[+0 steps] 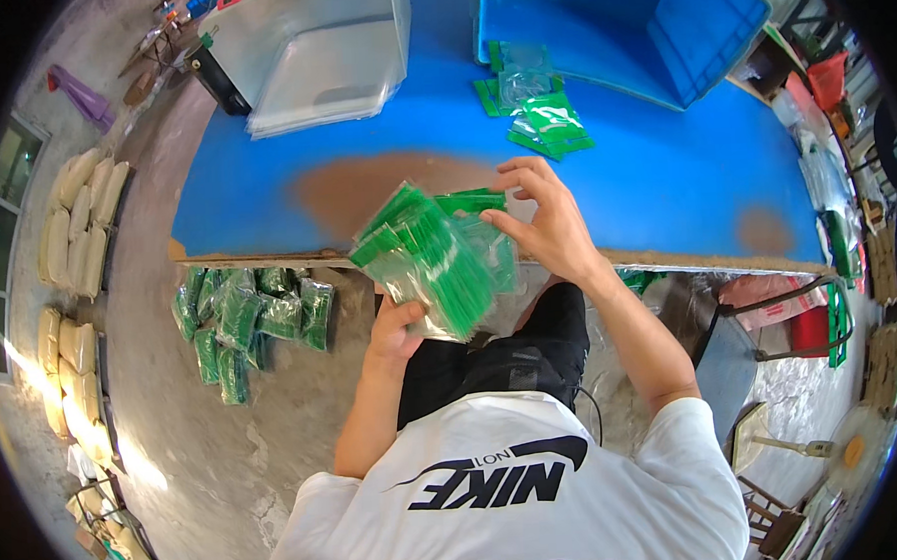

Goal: The person collects and stacks small green pouches from the table by hand, then inserts the stacks into larger transparent plastic bags.

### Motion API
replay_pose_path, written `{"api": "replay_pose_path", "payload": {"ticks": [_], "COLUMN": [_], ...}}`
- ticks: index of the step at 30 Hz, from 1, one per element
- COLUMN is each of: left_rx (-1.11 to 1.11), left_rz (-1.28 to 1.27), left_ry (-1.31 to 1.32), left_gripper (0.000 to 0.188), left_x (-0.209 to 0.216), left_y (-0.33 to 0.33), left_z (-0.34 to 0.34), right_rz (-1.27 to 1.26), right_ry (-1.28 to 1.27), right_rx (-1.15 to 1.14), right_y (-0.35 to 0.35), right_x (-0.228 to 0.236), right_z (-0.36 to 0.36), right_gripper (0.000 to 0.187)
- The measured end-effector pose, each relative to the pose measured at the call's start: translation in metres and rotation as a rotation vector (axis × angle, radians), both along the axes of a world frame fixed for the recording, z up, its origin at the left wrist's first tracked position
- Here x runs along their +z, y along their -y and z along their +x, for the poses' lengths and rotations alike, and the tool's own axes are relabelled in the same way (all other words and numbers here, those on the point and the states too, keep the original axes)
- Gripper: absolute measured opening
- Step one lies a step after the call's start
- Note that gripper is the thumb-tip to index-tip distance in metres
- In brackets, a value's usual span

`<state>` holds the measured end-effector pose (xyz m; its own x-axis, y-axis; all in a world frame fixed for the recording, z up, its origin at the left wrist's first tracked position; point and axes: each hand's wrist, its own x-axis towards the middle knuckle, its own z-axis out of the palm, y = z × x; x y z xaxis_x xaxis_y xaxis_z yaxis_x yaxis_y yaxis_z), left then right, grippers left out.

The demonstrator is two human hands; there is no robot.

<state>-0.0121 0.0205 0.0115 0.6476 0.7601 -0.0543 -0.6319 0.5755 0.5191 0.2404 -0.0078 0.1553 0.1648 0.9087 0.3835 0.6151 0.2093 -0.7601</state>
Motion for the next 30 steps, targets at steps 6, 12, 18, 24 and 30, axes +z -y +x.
{"api": "replay_pose_path", "payload": {"ticks": [6, 12, 18, 24, 30], "left_rx": [0.072, 0.087, 0.079, 0.038, 0.069], "left_rz": [0.105, 0.159, 0.122, 0.046, -0.146], "left_ry": [-0.138, -0.253, -0.301, -0.236, -0.081], "left_gripper": [0.082, 0.087, 0.085, 0.077, 0.071], "left_x": [0.011, 0.018, 0.03, 0.017, -0.007], "left_y": [0.0, 0.002, 0.011, 0.01, 0.006], "left_z": [0.004, 0.005, 0.01, 0.009, -0.008], "right_rz": [-0.157, 0.019, 0.202, 0.003, -0.061], "right_ry": [-0.373, -0.171, 0.253, 0.031, -0.708], "right_rx": [0.095, 0.017, -0.075, -0.141, -0.259], "right_y": [-0.002, 0.006, 0.016, 0.019, 0.025], "right_x": [-0.02, -0.024, -0.024, -0.026, -0.051], "right_z": [0.006, 0.008, 0.01, 0.01, 0.039], "right_gripper": [0.019, 0.016, 0.016, 0.013, 0.025]}}
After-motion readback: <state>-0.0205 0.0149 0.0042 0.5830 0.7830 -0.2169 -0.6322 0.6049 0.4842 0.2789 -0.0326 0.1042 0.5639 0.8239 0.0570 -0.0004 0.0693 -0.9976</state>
